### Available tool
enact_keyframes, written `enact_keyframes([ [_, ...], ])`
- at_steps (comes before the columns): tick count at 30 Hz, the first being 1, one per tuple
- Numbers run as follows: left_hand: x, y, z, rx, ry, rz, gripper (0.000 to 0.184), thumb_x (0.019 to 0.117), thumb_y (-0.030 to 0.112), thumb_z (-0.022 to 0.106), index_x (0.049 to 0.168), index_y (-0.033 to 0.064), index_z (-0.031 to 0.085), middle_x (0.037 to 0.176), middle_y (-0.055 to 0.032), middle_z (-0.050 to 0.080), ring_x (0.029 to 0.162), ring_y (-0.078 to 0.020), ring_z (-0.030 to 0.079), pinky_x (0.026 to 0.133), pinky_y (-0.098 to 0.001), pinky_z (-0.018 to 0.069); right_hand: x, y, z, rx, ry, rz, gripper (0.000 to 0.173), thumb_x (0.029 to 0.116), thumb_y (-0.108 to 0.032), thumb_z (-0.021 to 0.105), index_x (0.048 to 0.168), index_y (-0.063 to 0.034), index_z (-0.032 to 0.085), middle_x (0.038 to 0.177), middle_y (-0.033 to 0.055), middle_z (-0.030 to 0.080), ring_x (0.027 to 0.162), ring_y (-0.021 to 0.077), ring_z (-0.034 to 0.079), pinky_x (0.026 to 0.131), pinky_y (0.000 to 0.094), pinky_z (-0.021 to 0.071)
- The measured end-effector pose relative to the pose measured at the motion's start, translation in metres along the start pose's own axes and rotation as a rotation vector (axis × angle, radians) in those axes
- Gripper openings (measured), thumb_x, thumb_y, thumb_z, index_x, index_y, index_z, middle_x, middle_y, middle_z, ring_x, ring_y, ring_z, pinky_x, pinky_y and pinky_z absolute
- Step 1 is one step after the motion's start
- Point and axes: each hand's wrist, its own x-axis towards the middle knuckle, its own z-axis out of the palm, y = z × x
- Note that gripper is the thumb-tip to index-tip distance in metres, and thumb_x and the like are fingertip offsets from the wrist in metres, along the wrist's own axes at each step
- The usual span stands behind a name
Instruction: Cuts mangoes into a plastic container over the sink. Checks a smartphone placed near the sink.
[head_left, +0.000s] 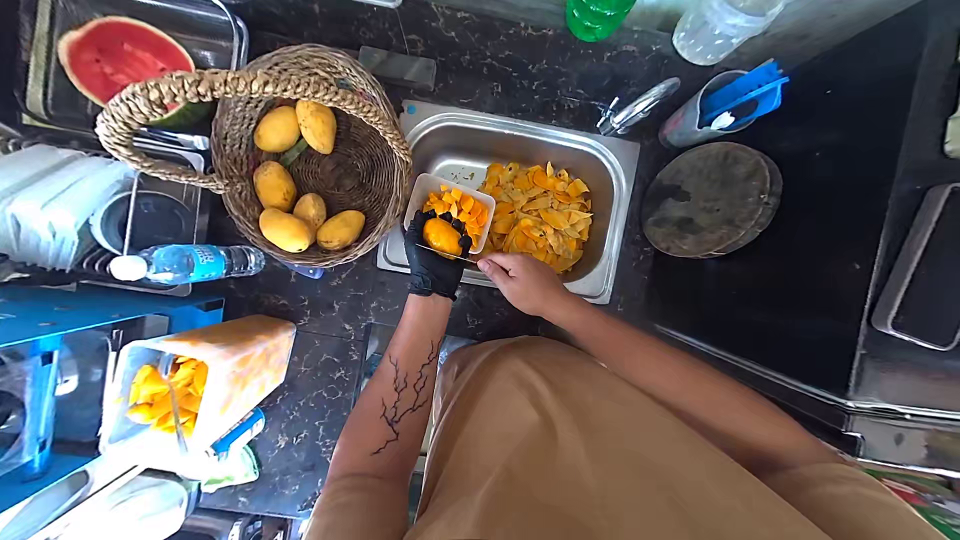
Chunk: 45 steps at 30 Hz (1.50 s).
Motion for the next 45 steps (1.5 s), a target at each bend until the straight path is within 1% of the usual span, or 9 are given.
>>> enact_keyframes([
  [3, 0.004, 0.0, 0.001, 0.05, 0.053, -0.003, 0.042, 0.1081, 0.047, 0.023, 0.101, 0.0175, 0.051, 0.081, -0.0036, 0.058, 0.067, -0.0184, 0.06, 0.056, -0.0332, 0.051, 0.007, -0.001, 0.006, -0.014, 0.051, -0.016, 0.043, 0.1095, -0.049, 0.039, 0.133, -0.0306, 0.069, 0.123, 0.0004, 0.072, 0.115, 0.0203, 0.067, 0.097, 0.0542, 0.0532],
  [13, 0.016, 0.002, 0.005, 0.116, 0.115, 0.147, 0.061, 0.1059, 0.06, 0.009, 0.098, 0.0162, 0.051, 0.078, -0.0044, 0.055, 0.067, -0.0215, 0.058, 0.062, -0.0413, 0.0529, 0.039, -0.004, 0.013, -0.046, 0.045, 0.055, 0.045, 0.1092, -0.052, 0.036, 0.135, -0.0325, 0.067, 0.112, 0.0047, 0.074, 0.106, 0.0268, 0.07, 0.087, 0.0592, 0.0543],
  [17, 0.026, 0.003, -0.008, 0.015, 0.034, 0.083, 0.059, 0.104, 0.062, 0.018, 0.115, 0.0142, 0.05, 0.103, -0.0094, 0.059, 0.094, -0.0267, 0.061, 0.084, -0.0509, 0.0521, 0.053, -0.002, 0.012, 0.014, -0.025, 0.147, 0.05, 0.1097, -0.053, 0.031, 0.135, -0.0285, 0.067, 0.116, 0.0089, 0.074, 0.109, 0.0314, 0.07, 0.087, 0.0646, 0.0522],
  [21, 0.043, -0.002, -0.037, 0.068, -0.161, 0.046, 0.029, 0.0943, 0.023, 0.04, 0.12, 0.0125, 0.049, 0.112, -0.0121, 0.062, 0.103, -0.0275, 0.063, 0.089, -0.0516, 0.0524, 0.068, 0.01, 0.002, 0.063, -0.149, 0.187, 0.056, 0.1092, -0.056, 0.029, 0.13, -0.0222, 0.07, 0.12, 0.0107, 0.072, 0.116, 0.0311, 0.067, 0.094, 0.0658, 0.0499],
  [24, 0.043, 0.0, -0.037, 0.146, -0.13, 0.02, 0.033, 0.0899, 0.008, 0.042, 0.122, 0.0114, 0.048, 0.112, -0.0128, 0.062, 0.1, -0.0265, 0.064, 0.085, -0.0471, 0.0552, 0.068, 0.002, 0.0, -0.016, -0.111, 0.193, 0.055, 0.1091, -0.055, 0.03, 0.128, -0.0231, 0.071, 0.121, 0.0088, 0.072, 0.117, 0.0303, 0.066, 0.093, 0.0659, 0.0497],
  [28, 0.021, 0.01, -0.007, 0.171, 0.054, -0.018, 0.023, 0.0938, 0.007, 0.04, 0.113, 0.0118, 0.051, 0.102, -0.0092, 0.062, 0.09, -0.0218, 0.064, 0.075, -0.0407, 0.0559, 0.072, -0.005, 0.001, -0.111, -0.103, 0.224, 0.054, 0.1099, -0.052, 0.03, 0.127, -0.022, 0.07, 0.12, 0.0096, 0.072, 0.116, 0.032, 0.067, 0.091, 0.0655, 0.0499],
  [36, 0.047, -0.004, -0.025, 0.135, 0.029, 0.082, 0.028, 0.0898, 0.0, 0.044, 0.116, 0.0081, 0.05, 0.108, -0.0119, 0.062, 0.097, -0.0235, 0.064, 0.082, -0.0442, 0.056, 0.079, -0.015, 0.0, -0.219, -0.11, 0.304, 0.05, 0.1103, -0.043, 0.029, 0.118, -0.017, 0.071, 0.114, 0.0119, 0.073, 0.111, 0.034, 0.068, 0.084, 0.0645, 0.0518],
  [40, 0.028, -0.004, 0.002, 0.339, 0.251, 0.11, 0.027, 0.0923, -0.003, 0.05, 0.118, 0.0059, 0.053, 0.105, -0.0104, 0.059, 0.09, -0.0201, 0.06, 0.078, -0.0418, 0.0546, 0.088, -0.018, -0.006, -0.095, -0.185, 0.351, 0.062, 0.1109, -0.05, 0.025, 0.114, -0.0076, 0.07, 0.116, 0.0188, 0.07, 0.113, 0.0383, 0.066, 0.088, 0.0665, 0.0499],
  [45, 0.053, -0.006, -0.04, 0.473, 0.091, 0.146, 0.046, 0.0827, -0.005, 0.052, 0.127, 0.0041, 0.056, 0.119, -0.0146, 0.063, 0.105, -0.0265, 0.064, 0.085, -0.0473, 0.0564, 0.076, -0.03, -0.018, -0.314, -0.059, 0.338, 0.055, 0.1103, -0.048, 0.028, 0.113, -0.0139, 0.071, 0.11, 0.014, 0.073, 0.107, 0.0357, 0.07, 0.081, 0.0631, 0.0534],
])
